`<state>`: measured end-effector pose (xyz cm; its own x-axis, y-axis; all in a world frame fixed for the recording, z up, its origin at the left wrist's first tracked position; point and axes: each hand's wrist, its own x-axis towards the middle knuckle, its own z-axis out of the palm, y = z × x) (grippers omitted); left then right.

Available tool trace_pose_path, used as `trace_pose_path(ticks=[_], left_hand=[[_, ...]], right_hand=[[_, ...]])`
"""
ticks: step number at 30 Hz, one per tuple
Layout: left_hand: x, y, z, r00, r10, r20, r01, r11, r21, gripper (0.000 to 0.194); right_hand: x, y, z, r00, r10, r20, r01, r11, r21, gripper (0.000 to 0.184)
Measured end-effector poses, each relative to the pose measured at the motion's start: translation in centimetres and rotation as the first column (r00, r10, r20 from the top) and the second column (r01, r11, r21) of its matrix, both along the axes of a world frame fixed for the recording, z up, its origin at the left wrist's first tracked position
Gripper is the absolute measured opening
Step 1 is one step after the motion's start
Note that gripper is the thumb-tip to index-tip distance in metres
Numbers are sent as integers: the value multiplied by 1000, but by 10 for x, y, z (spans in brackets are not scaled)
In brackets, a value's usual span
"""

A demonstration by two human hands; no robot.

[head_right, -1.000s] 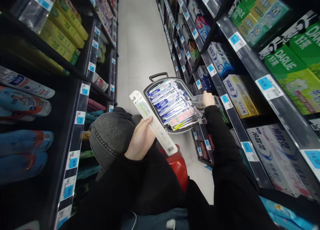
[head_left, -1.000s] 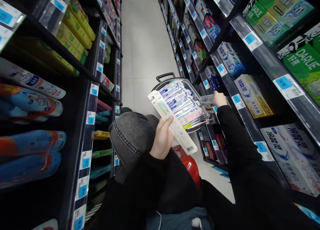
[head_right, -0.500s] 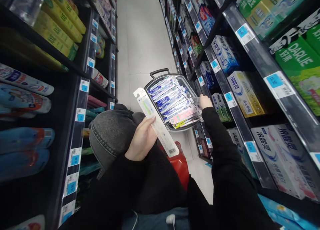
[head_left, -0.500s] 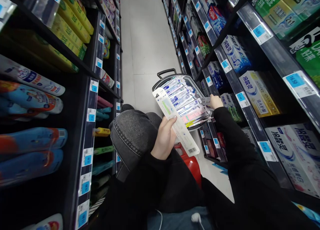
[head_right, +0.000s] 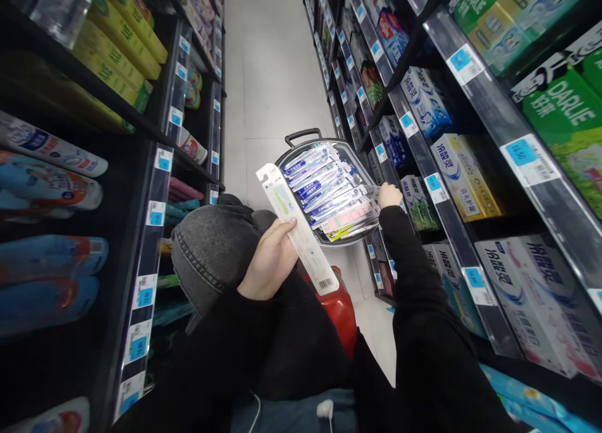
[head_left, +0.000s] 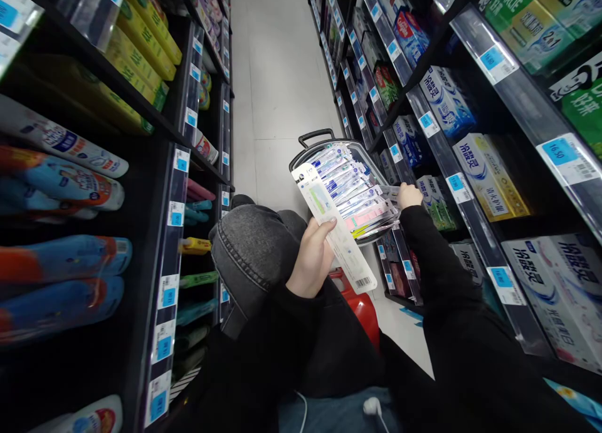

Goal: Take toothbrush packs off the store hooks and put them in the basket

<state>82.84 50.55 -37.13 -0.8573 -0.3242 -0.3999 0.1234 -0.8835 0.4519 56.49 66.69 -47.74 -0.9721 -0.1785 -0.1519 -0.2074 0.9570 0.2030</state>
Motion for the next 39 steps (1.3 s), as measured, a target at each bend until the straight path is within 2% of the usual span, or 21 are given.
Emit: trace_pose_path(ticks=[6,8,9,10,11,12,14,15,16,18,20,22,24,26,27,28,29,31,33,35,39], left_hand=[[0,0,-1,1000,5,15,-5,999,-33,38],[-1,0,-3,999,11,32,-10,998,-55,37],[-1,0,-4,999,12,42,-9,998,-68,37],[-1,0,-4,999,10,50,-6,997,-82,36],[-1,1,-5,998,7,57,-2,996,-95,35],[-1,1,-6,998,4,61,2,994,-107,33],[-1,2,-7,998,0,55,8,991,-134,30],[-2,2,-7,999,-1,48,8,989,-150,28],[-2,3,-8,999,-1,42,8,986,-168,26],[-1,3,-8,999,-5,40,13,979,-202,26],[0,3,-8,999,-29,46,39,972,-230,29],[1,3,-7,995,-78,56,90,963,-255,32],[3,4,-6,987,-124,102,149,940,-307,32],[5,4,-6,973,-147,179,207,895,-394,30],[5,4,-6,966,-157,208,236,865,-444,28],[6,4,-6,960,-173,221,262,833,-487,26],[6,4,-6,954,-198,223,288,804,-521,23],[6,4,-6,942,-254,219,334,759,-558,20],[5,4,-6,932,-284,224,362,741,-565,20],[5,4,-6,933,-283,225,361,742,-565,20],[4,4,-5,937,-274,214,348,755,-555,19]], right_hand=[[3,7,11,1000,1,9,-1,999,-43,35],[18,6,23,995,-4,-103,-11,990,-144,39],[30,6,29,988,4,-156,-44,967,-253,37],[47,6,36,983,21,-181,-92,914,-396,34],[68,6,43,984,53,-169,-140,818,-558,32],[92,6,50,987,118,-109,-160,680,-715,31],[145,5,64,943,321,91,-42,383,-923,37],[171,4,70,887,424,181,65,273,-960,42],[196,2,76,837,494,238,155,203,-967,45],[235,-3,84,770,533,351,328,141,-934,46],[258,-7,89,758,481,441,440,122,-890,41],[262,-5,91,803,375,464,464,98,-881,37],[249,5,94,886,231,402,395,81,-915,38],[220,23,97,960,66,270,262,118,-958,40],[202,34,98,985,-14,170,170,181,-969,39],[182,45,100,995,-87,46,68,281,-957,38],[161,55,100,987,-128,-95,-34,413,-910,35],[121,71,100,937,-99,-335,-180,684,-707,28],[87,77,97,912,-10,-411,-208,851,-482,28],[60,74,92,924,72,-375,-206,921,-331,30],[19,48,79,949,209,-238,-254,951,-175,31]])
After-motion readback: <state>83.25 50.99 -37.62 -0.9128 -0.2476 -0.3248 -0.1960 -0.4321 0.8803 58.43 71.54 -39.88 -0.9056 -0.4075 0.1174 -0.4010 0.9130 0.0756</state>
